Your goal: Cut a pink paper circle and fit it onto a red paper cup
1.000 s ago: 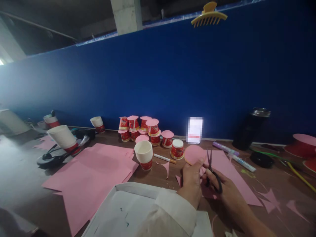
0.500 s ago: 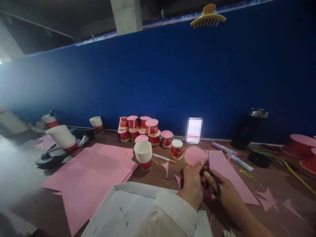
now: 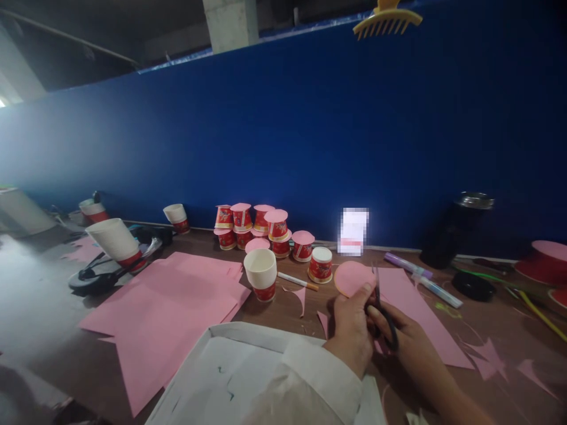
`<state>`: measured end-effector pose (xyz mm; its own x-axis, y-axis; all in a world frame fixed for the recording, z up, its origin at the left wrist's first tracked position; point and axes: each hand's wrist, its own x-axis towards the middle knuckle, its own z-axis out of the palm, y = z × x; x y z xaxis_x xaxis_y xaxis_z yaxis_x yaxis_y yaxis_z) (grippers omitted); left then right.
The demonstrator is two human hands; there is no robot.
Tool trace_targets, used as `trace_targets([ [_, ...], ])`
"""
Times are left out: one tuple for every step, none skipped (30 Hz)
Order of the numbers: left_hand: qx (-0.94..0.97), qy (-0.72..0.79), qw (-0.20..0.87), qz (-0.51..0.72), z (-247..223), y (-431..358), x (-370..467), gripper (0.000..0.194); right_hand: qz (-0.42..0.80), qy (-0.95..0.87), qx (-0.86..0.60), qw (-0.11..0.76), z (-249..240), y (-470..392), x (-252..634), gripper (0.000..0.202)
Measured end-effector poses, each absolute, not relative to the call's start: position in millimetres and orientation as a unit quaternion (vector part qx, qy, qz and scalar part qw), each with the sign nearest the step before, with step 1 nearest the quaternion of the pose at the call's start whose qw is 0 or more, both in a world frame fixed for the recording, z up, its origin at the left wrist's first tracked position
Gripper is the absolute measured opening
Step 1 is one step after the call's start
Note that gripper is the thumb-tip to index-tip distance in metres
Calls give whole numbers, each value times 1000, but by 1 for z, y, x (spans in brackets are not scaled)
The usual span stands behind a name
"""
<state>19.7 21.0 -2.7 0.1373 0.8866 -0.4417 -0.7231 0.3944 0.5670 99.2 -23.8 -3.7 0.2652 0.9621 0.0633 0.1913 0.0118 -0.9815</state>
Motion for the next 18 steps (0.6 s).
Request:
trace_targets([
  [114,362,753,537,-3,21,20,55,366,-481,-597,527,-2,-24,99,32],
  [119,351,758,537,-4,21,20,54,363,-480,-598,530,0,-25,98,30],
  [120,346,758,540,-5,21,20,53,359,-481,-599,529,1,-25,97,29],
  [119,343,757,543,-5,21,19,53,356,-483,-602,527,3,-26,97,28],
  [116,341,756,546,-5,21,19,52,353,-485,-604,525,5,-26,96,27],
  [113,340,757,547,-6,22,19,51,350,-486,-605,524,6,-26,95,26],
  [109,340,757,547,-6,22,19,51,350,-488,-605,523,8,-26,95,26],
  [105,339,758,547,-7,22,20,50,350,-490,-604,522,9,-27,94,27],
  [103,338,759,547,-8,23,20,49,349,-491,-603,522,10,-27,94,26],
  [100,335,759,549,-9,24,21,49,348,-491,-604,522,11,-27,94,26],
  [97,332,759,552,-11,24,22,48,346,-492,-606,520,11,-27,93,25],
  [95,329,760,552,-12,25,23,48,343,-493,-610,518,12,-27,94,25],
  [94,329,761,552,-13,26,23,48,339,-493,-613,515,12,-27,94,24],
  [94,331,761,551,-14,26,24,49,336,-495,-616,513,12,-27,94,24],
  [94,334,761,549,-14,26,24,49,333,-497,-617,510,11,-27,95,24],
  [96,336,761,547,-14,27,23,49,333,-500,-618,507,10,-27,95,25],
  [100,339,762,542,-13,27,23,49,334,-501,-617,506,9,-27,96,26],
  [104,341,763,538,-12,26,22,48,336,-500,-617,506,8,-27,96,26],
])
